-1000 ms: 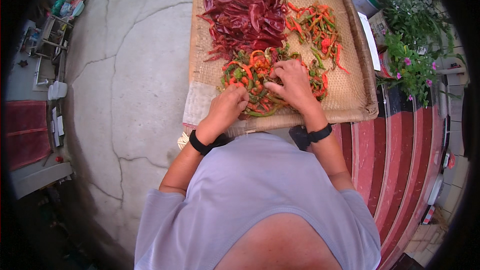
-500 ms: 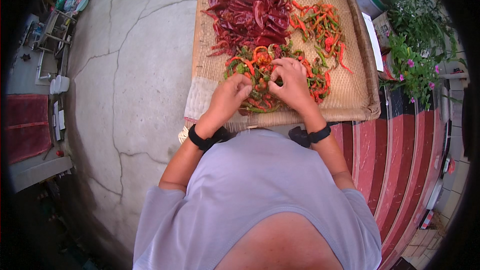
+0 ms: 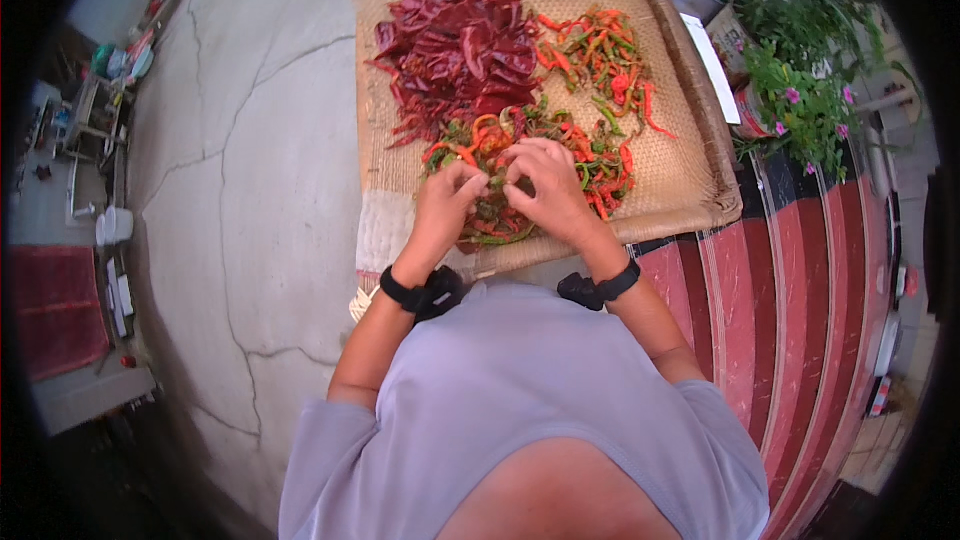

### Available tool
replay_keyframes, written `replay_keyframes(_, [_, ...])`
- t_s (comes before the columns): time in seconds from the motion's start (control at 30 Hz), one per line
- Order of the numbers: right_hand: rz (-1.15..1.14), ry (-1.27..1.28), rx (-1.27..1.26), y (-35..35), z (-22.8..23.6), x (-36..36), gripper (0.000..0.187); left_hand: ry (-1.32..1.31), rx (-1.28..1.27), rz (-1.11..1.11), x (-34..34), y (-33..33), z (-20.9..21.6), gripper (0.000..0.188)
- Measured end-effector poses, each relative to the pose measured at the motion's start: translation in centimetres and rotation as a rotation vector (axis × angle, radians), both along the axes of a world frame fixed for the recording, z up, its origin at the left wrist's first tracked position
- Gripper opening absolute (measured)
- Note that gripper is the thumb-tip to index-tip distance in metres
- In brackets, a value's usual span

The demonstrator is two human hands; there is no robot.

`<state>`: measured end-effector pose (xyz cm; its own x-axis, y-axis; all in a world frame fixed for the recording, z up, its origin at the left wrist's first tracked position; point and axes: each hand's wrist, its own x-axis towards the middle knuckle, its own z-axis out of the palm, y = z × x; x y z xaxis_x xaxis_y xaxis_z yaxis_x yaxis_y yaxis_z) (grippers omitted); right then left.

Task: Sorting and removing stems from red and green chili peppers on a large woven tray.

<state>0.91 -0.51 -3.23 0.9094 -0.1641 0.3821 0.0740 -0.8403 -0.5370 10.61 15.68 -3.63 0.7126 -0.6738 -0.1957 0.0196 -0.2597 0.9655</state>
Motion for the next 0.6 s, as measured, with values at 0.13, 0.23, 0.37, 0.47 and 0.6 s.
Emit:
replay_keyframes(0.13, [-0.016, -0.102, -0.04, 0.8, 1.9, -0.3, 0.041, 0.017, -0.137, 0.11, 0.1, 0.8, 0.2, 0.016])
replay_keyframes(0.23, [0.07, -0.021, 0.012, 1.1, 2.5, -0.5, 0.036, 0.102, -0.167, 0.116, -0.2, 1.2, 1.4, 0.015])
replay_keyframes(0.37, [0.061, -0.064, 0.096, 1.4, 0.6, -0.7, 0.025, 0.215, -0.196, 0.05, -0.8, 1.8, 2.4, 0.02])
replay_keyframes(0.47, [0.075, 0.111, 0.504, 1.9, 1.4, -1.0, 0.021, 0.406, -0.328, 0.057, -0.7, 2.4, 2.3, 0.025])
replay_keyframes(0.6, [0.018, 0.236, 0.875, -1.0, 0.1, -1.5, 0.022, 0.498, -0.423, 0.161, -0.4, 3.1, 1.3, 0.025])
